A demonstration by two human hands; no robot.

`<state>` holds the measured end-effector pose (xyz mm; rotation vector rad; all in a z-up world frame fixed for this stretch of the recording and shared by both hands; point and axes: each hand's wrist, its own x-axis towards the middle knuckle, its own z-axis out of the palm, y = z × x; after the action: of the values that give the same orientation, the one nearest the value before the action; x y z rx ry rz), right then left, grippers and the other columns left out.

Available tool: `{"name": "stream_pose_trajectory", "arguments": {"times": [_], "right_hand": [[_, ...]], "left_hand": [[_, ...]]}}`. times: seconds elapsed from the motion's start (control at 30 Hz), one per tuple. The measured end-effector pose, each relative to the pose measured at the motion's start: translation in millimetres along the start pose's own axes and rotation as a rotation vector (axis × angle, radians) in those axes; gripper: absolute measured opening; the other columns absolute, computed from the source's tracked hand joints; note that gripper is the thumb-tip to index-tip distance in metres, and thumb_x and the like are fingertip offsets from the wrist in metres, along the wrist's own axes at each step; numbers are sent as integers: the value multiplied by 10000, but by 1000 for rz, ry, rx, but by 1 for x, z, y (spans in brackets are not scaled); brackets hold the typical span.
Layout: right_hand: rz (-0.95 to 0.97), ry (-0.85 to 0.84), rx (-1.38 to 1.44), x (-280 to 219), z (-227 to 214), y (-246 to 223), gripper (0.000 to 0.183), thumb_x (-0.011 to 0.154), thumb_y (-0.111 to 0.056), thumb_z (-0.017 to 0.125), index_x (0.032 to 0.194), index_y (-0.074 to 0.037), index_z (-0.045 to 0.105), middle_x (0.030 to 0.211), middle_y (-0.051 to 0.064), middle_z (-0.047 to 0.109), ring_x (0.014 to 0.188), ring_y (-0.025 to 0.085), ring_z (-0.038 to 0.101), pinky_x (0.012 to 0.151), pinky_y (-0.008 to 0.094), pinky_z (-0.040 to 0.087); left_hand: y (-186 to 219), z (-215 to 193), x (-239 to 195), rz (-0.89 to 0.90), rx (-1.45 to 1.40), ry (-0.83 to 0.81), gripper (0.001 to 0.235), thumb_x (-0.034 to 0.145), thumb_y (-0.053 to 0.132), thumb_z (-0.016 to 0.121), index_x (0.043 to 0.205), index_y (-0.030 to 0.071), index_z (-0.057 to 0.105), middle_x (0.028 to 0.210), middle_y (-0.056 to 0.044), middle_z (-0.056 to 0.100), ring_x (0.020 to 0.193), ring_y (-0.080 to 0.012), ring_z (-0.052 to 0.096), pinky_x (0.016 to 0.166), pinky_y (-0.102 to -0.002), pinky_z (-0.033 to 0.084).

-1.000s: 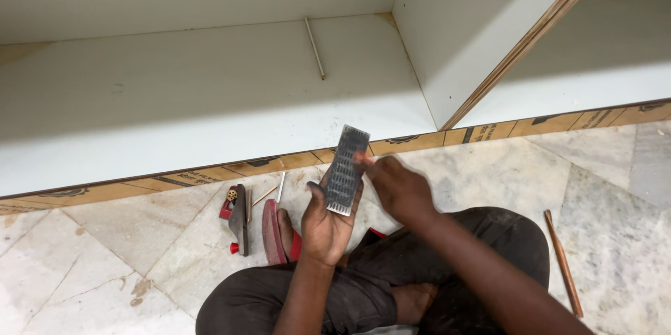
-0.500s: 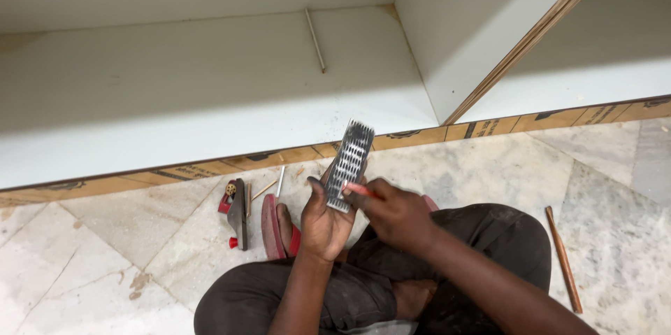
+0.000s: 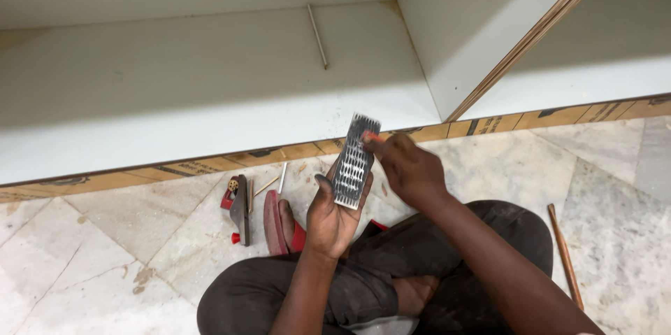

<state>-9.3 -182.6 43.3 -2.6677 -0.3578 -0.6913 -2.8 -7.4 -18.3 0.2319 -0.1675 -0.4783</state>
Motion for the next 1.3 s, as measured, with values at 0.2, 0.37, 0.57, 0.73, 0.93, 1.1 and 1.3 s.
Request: {"name": "stream_pose_trajectory", "arguments": {"times": [0.2, 0.37, 0.57, 0.73, 0.93, 1.1, 1.3], "right_hand": [[-117, -127, -98, -39, 19, -23, 344, 921, -115, 701, 1242, -240, 686, 976, 30, 674, 638, 127, 651, 455, 297, 509], [24, -78, -108, -12, 6, 11, 445, 869, -114, 697, 1308, -185, 684, 919, 27, 673, 626, 171, 636, 451, 337, 507], [-121, -146, -10, -39, 10, -25, 366, 902, -111, 688, 1254, -212, 706, 940, 31, 675, 602, 139, 648, 439, 305, 516], [-47, 15, -42, -11, -1, 8, 358, 916, -135, 701, 1268, -199, 706, 933, 17, 656, 618, 157, 631, 483, 319, 512], [-119, -134, -2, -30, 5, -15, 347, 916, -133, 705, 1252, -221, 715, 903, 7, 645, 551, 124, 599, 419, 289, 490], [-13, -18, -27, -7, 1, 18, 365, 950, -122, 679, 1301, -218, 700, 867, 14, 637, 571, 134, 586, 428, 296, 468], [-183, -124, -25, -49, 23, -16, 277, 983, -140, 671, 1247, -221, 658, 929, 33, 648, 607, 86, 603, 397, 229, 464]], "left_hand": [[6, -1, -1, 15, -32, -85, 816, 1053, 497, 547, 1587, -74, 313, 1450, -195, 545, 1353, -267, 542, 1202, -404, 423], [1, 15, -5, -13, 34, -3, 818, 981, 492, 530, 1555, -47, 310, 1461, -167, 551, 1347, -238, 556, 1177, -374, 441], [3, -3, -2, -21, -6, -8, 810, 1035, 510, 534, 1594, -30, 307, 1470, -197, 519, 1335, -281, 532, 1146, -393, 428], [-4, 6, -4, -7, -7, -32, 831, 1010, 495, 555, 1589, -47, 306, 1475, -149, 536, 1364, -223, 539, 1204, -387, 431], [2, 9, 0, 18, 3, -86, 856, 1053, 500, 576, 1646, -51, 298, 1490, -169, 523, 1329, -228, 526, 1194, -389, 411], [0, 16, -3, 3, 76, -17, 854, 969, 516, 574, 1570, -33, 316, 1488, -135, 526, 1385, -219, 526, 1211, -369, 423], [5, 8, 0, 26, 83, -19, 824, 1016, 532, 540, 1581, -28, 327, 1497, -165, 522, 1350, -242, 524, 1150, -381, 432]]}}
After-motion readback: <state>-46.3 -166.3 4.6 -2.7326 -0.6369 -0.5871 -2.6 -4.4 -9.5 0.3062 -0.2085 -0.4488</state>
